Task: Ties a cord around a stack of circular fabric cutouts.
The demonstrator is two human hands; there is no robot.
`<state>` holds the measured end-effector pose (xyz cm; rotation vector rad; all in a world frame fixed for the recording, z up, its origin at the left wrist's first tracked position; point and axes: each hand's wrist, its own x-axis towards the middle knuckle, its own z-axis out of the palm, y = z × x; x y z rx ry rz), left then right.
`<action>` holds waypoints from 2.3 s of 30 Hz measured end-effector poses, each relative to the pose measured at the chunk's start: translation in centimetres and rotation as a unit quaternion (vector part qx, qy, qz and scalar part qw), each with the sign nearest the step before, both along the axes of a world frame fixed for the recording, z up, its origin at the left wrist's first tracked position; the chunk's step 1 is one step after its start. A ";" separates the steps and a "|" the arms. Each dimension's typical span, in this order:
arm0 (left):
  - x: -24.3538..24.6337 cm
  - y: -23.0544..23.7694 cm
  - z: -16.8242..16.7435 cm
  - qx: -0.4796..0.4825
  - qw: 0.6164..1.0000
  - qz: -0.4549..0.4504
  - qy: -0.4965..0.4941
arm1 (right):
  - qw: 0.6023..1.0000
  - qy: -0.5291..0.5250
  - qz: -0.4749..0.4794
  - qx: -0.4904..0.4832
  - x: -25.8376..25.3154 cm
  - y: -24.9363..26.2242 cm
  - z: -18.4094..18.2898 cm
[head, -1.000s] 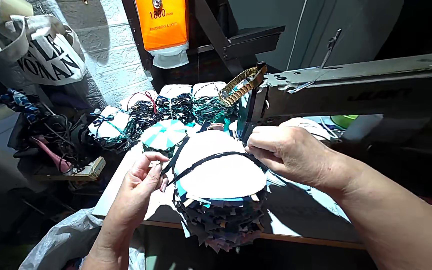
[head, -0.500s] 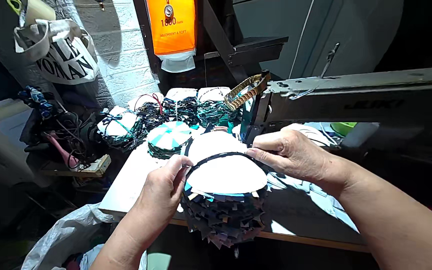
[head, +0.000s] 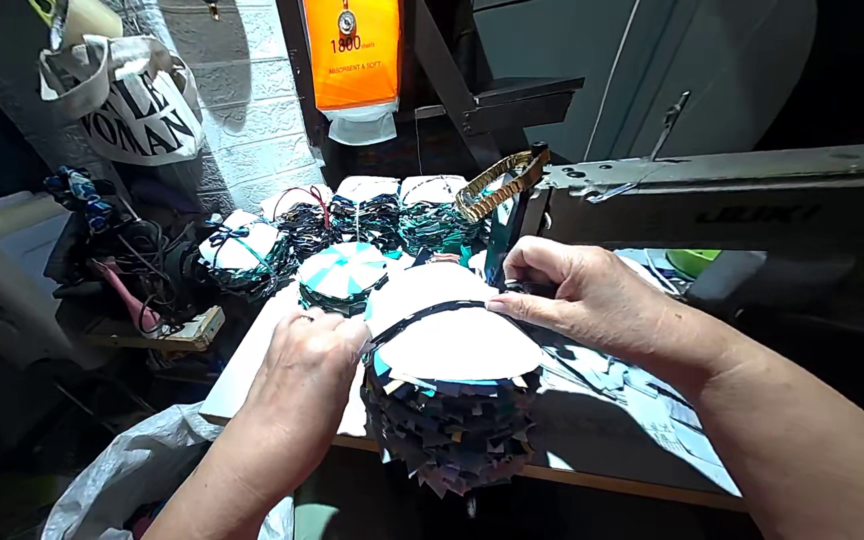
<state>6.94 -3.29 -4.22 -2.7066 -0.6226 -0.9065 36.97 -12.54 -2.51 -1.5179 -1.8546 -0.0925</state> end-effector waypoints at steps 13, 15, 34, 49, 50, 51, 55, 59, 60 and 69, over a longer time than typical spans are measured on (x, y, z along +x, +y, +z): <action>1.5 2.0 0.5 -0.576 0.677 -0.367 -0.276 | 0.989 -0.133 0.010 0.064 -1.3 -0.3 0.2; 2.6 2.3 0.4 -0.625 0.613 -0.385 -0.291 | 0.987 -0.147 0.004 0.063 -1.2 -0.6 0.2; 3.7 2.0 2.9 -0.408 0.906 -0.105 -0.049 | 0.981 -0.143 0.103 -0.084 1.7 -0.7 2.3; 3.5 2.7 3.0 -0.200 0.977 -0.063 0.045 | 0.787 0.483 0.382 -0.033 -0.2 2.5 -0.5; 3.5 2.6 2.8 -0.172 0.982 -0.060 0.039 | 0.748 0.519 0.411 -0.046 -0.9 2.8 -0.5; 3.5 2.4 2.7 -0.145 0.987 -0.055 0.034 | 0.721 0.539 0.432 -0.061 -1.5 3.2 -0.4; 3.3 1.5 3.1 -0.054 0.997 -0.036 0.050 | 0.709 0.524 0.460 -0.106 -2.1 4.5 0.3; 2.9 2.1 3.6 -0.086 0.991 -0.079 0.071 | 0.732 0.502 0.446 -0.113 -2.1 4.7 0.8; 2.9 2.6 3.7 -0.124 0.984 -0.105 0.069 | 0.735 0.501 0.442 -0.112 -2.2 4.7 0.8; 0.7 7.3 3.4 -0.452 0.823 -0.340 0.055 | 0.785 0.461 0.409 -0.061 -3.0 4.5 0.0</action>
